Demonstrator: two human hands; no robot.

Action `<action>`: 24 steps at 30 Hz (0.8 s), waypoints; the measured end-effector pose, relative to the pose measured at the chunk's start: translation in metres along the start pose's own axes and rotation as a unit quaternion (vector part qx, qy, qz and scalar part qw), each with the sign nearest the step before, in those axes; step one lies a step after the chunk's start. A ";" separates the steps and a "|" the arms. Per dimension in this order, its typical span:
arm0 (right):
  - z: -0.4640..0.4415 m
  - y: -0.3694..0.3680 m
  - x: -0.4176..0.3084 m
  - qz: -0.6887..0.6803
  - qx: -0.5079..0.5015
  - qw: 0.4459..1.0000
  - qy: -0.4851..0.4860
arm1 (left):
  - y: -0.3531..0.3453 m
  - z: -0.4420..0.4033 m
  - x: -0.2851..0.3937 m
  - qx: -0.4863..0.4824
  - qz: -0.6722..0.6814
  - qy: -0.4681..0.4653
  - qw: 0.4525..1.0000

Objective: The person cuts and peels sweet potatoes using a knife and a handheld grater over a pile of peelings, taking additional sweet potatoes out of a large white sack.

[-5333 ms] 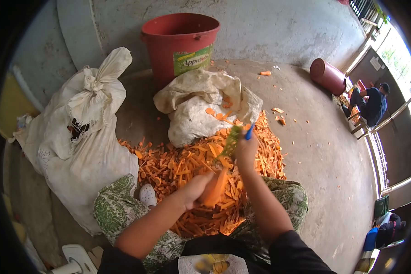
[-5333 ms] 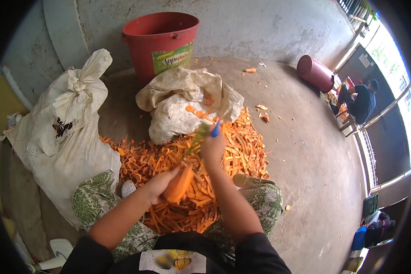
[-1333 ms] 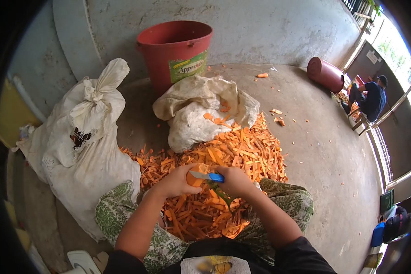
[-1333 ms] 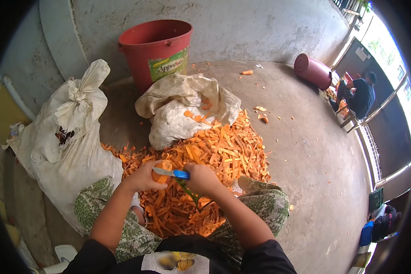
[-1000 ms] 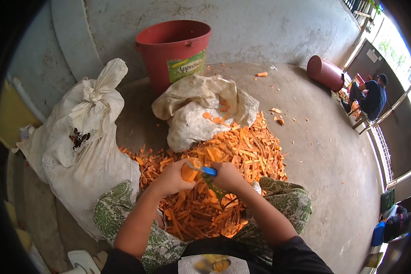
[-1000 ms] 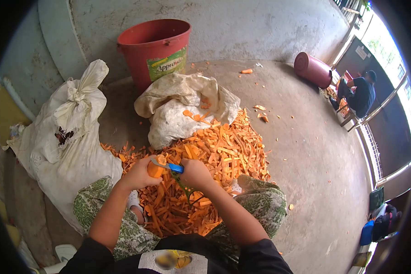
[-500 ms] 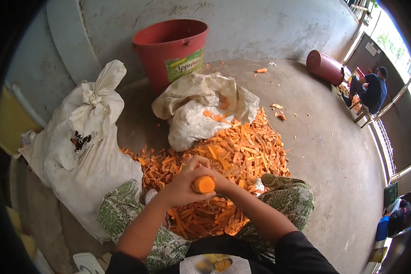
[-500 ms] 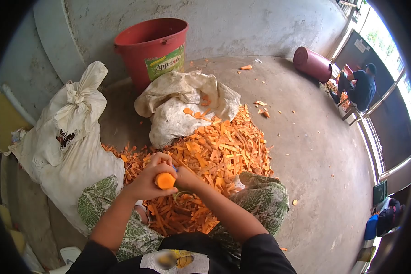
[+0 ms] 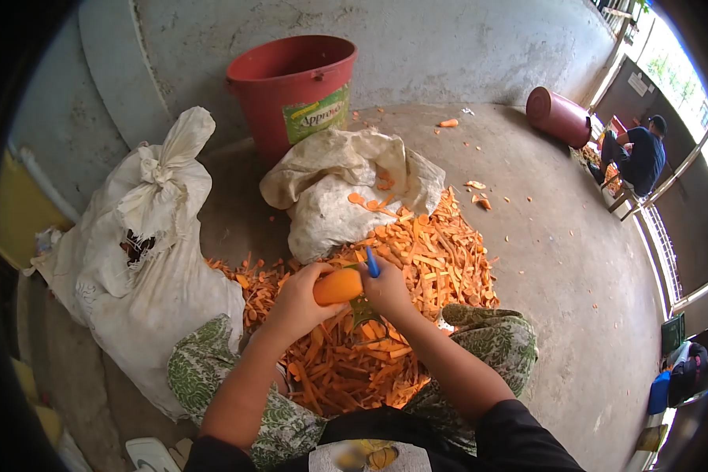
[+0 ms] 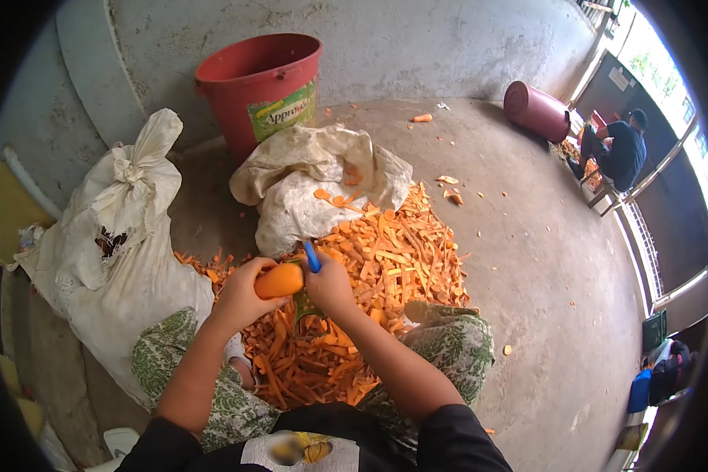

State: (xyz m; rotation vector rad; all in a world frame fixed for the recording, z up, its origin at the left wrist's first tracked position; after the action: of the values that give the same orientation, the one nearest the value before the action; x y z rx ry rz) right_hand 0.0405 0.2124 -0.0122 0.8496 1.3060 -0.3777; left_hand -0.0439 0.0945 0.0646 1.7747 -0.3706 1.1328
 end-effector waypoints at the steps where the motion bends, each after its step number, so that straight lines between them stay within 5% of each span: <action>1: 0.001 0.003 -0.016 0.100 -0.002 0.994 0.051 | -0.004 -0.001 -0.008 -0.017 -0.021 0.041 0.999; 4: 0.006 0.003 -0.042 0.200 0.001 0.966 0.165 | -0.013 0.000 -0.026 -0.050 0.004 0.108 0.993; 8: 0.014 -0.001 -0.055 0.290 -0.094 0.942 0.136 | 0.002 -0.005 -0.023 -0.014 -0.025 0.096 0.995; 10: 0.023 -0.010 -0.059 0.316 -0.145 0.926 0.149 | 0.006 -0.007 -0.031 0.015 0.070 0.094 0.993; 20: 0.020 -0.020 -0.040 0.336 -0.187 0.913 0.138 | 0.004 -0.001 -0.021 -0.002 0.008 0.034 0.999; 22: 0.004 -0.008 -0.001 0.237 -0.167 0.957 -0.001 | -0.015 0.011 -0.013 -0.119 0.110 -0.003 0.987; 23: -0.010 -0.002 0.045 0.206 -0.178 0.959 -0.083 | -0.019 0.027 0.023 -0.160 0.126 -0.093 0.975; 24: -0.025 0.019 0.064 0.300 -0.126 0.941 -0.095 | -0.022 0.036 0.040 -0.178 0.133 -0.108 0.969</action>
State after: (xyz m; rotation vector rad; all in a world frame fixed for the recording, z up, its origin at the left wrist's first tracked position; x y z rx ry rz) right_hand 0.0525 0.2560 -0.0669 0.9201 0.8379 0.1864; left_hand 0.0113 0.0840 0.0815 1.5598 -0.9096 0.9811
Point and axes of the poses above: each hand's wrist, its own z-axis away from the middle knuckle, its own y-axis out of the back of the hand, x = y × z, the point moved 10 cm from there along -z, towards the middle knuckle, and after that the axes turned 10 degrees about y, right-handed, at the moved point
